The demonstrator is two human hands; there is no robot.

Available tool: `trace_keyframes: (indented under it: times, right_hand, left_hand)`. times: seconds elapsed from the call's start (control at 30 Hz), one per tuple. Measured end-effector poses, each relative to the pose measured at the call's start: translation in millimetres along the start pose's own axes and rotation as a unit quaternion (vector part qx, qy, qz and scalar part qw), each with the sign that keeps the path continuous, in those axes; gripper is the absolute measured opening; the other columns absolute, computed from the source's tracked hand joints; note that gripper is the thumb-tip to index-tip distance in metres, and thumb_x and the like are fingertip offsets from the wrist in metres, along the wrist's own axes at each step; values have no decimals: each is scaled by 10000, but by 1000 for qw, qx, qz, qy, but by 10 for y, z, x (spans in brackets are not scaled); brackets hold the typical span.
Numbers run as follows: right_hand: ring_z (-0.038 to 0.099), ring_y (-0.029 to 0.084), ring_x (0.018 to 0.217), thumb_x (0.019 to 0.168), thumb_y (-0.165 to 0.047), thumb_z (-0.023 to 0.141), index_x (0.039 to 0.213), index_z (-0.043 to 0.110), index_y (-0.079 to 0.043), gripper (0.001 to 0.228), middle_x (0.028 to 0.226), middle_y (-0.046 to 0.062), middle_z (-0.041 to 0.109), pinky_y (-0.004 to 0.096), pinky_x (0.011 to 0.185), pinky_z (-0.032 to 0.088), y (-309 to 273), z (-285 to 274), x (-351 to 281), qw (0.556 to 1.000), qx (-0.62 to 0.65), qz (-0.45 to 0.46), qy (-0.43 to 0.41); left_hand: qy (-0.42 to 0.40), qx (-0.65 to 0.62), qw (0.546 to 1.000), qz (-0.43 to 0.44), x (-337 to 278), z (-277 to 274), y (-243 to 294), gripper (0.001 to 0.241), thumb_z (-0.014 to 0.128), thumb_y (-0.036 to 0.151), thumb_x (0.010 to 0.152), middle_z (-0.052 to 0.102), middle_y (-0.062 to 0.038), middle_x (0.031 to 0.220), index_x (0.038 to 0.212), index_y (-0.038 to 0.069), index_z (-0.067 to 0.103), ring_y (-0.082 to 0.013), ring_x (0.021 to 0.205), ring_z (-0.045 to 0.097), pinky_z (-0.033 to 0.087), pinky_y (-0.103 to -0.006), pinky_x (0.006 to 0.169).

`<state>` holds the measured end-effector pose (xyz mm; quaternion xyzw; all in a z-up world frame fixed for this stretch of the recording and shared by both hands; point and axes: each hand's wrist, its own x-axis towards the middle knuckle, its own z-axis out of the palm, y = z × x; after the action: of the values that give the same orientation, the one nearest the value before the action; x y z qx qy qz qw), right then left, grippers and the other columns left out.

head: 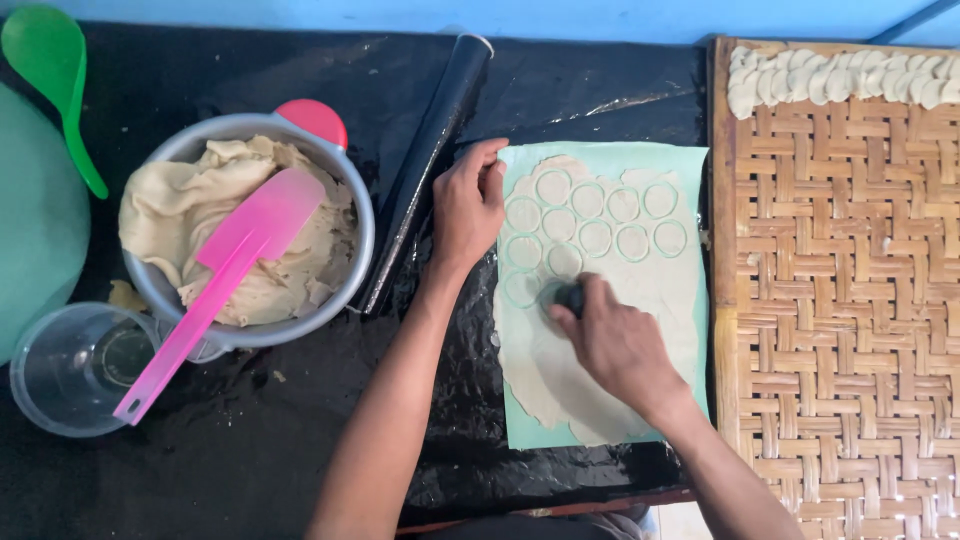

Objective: The recorder is using a round cutter to stamp out circles from a flat sheet of dough and then uses a spatula to transfer them to a wooden tray.

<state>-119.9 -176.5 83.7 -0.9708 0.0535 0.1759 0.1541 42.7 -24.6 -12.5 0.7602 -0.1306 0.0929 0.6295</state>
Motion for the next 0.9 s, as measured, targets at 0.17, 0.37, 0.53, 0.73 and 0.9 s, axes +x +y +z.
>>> trace_keyframes:
  times: [0.17, 0.37, 0.53, 0.73, 0.9]
  right_hand:
    - [696, 454, 715, 997, -390, 592, 1254, 457, 24, 505, 971, 267, 692, 538, 576, 543, 187, -31, -4, 992, -10, 26, 123]
    - [692, 439, 702, 968, -365, 617, 1256, 475, 13, 496, 1033, 247, 636, 523, 552, 542, 161, -64, 72, 994, -26, -1, 110]
    - [702, 387, 687, 966, -398, 614, 1198, 499, 15, 487, 952, 206, 621, 487, 500, 532, 162, 25, 137, 990, -82, -21, 114]
    - [678, 365, 589, 1018, -435, 553, 1144, 508, -2, 453, 883, 182, 615, 462, 459, 514, 197, -8, 146, 986, -137, -26, 91]
    - [672, 350, 539, 1016, -445, 541, 1193, 487, 32, 512, 862, 191, 603, 446, 412, 518, 149, 30, 157, 985, -149, -10, 89]
  left_hand:
    - [2, 8, 1000, 10, -12, -3, -22, 238, 649, 3, 969, 757, -154, 989, 1205, 11, 673, -260, 870, 760, 588, -342, 737]
    - [-6, 2, 1000, -6, -2, 6, 4, 237, 645, 5, 970, 757, -151, 983, 1206, 11, 669, -250, 850, 761, 585, -333, 712]
    - [-4, 13, 1000, 4, 3, -10, 16, 225, 650, 0, 971, 753, -155, 978, 1195, 14, 673, -259, 832, 750, 575, -338, 703]
    - [-3, -1, 1000, 4, 14, 2, 17, 235, 645, -9, 974, 750, -152, 996, 1207, 15, 666, -251, 822, 757, 586, -332, 688]
    - [-4, 11, 1000, 10, 6, -6, 30, 235, 648, -8, 968, 752, -148, 980, 1203, 9, 663, -243, 811, 754, 582, -328, 683]
